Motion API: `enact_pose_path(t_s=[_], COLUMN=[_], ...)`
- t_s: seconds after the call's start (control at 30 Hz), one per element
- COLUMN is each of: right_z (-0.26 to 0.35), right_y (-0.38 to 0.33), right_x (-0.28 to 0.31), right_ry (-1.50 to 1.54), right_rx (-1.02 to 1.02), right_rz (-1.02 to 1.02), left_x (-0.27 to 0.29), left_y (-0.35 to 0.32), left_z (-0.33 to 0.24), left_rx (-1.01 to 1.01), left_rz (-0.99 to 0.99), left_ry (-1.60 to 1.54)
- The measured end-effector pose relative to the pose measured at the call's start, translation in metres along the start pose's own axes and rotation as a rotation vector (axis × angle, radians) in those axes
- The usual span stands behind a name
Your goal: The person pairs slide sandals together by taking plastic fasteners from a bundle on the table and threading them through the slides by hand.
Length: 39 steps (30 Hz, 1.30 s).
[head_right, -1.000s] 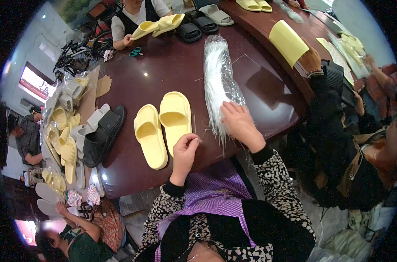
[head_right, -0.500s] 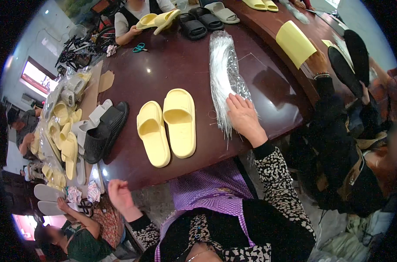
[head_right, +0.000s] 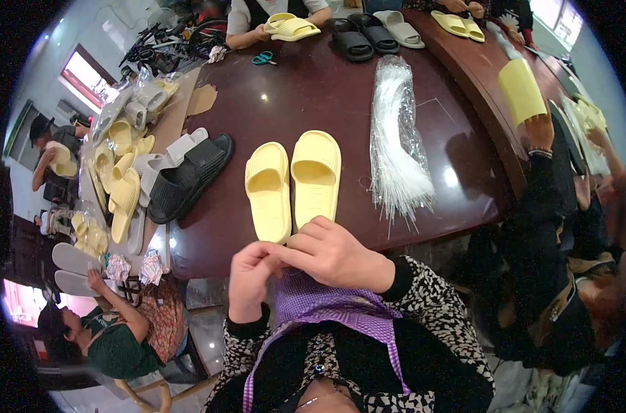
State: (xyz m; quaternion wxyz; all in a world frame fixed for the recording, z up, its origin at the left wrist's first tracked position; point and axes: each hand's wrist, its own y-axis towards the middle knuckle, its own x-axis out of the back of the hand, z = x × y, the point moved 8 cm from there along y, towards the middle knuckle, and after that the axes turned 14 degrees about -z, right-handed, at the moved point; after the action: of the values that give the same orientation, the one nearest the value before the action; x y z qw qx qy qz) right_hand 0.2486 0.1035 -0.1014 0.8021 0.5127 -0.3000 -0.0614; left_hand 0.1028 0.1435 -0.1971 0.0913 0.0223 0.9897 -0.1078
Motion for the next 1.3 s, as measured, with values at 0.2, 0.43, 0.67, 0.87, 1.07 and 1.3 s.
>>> enact_pose_path(t_s=[0.2, 0.43, 0.67, 0.87, 1.07, 1.3], right_z=[-0.001, -0.028, -0.047, -0.083, -0.111, -0.156], right_y=[-0.004, 0.016, 0.021, -0.028, -0.058, -0.048], right_x=[-0.008, 0.044, 0.066, 0.012, -0.046, -0.065], right_ry=[0.003, -0.141, -0.079, 0.008, -0.073, -0.367], right_rx=[-0.010, -0.048, -0.326, -0.481, -0.539, -0.418], right_rz=[0.108, -0.069, -0.104, 0.152, 0.517, 0.395], left_x=[-0.023, -0.015, -0.024, -0.020, -0.013, -0.022], left_y=[-0.007, -0.012, -0.043, -0.054, -0.022, 0.052], left_z=[0.002, -0.005, -0.084, -0.072, -0.034, -0.003], left_rx=[0.037, 0.037, -0.782, -1.004, -0.902, -0.869], left_rz=[0.157, 0.158, 0.066, 0.029, 0.088, -0.010], left_ry=[0.189, 0.195, 0.453, 0.571, 0.592, 0.698])
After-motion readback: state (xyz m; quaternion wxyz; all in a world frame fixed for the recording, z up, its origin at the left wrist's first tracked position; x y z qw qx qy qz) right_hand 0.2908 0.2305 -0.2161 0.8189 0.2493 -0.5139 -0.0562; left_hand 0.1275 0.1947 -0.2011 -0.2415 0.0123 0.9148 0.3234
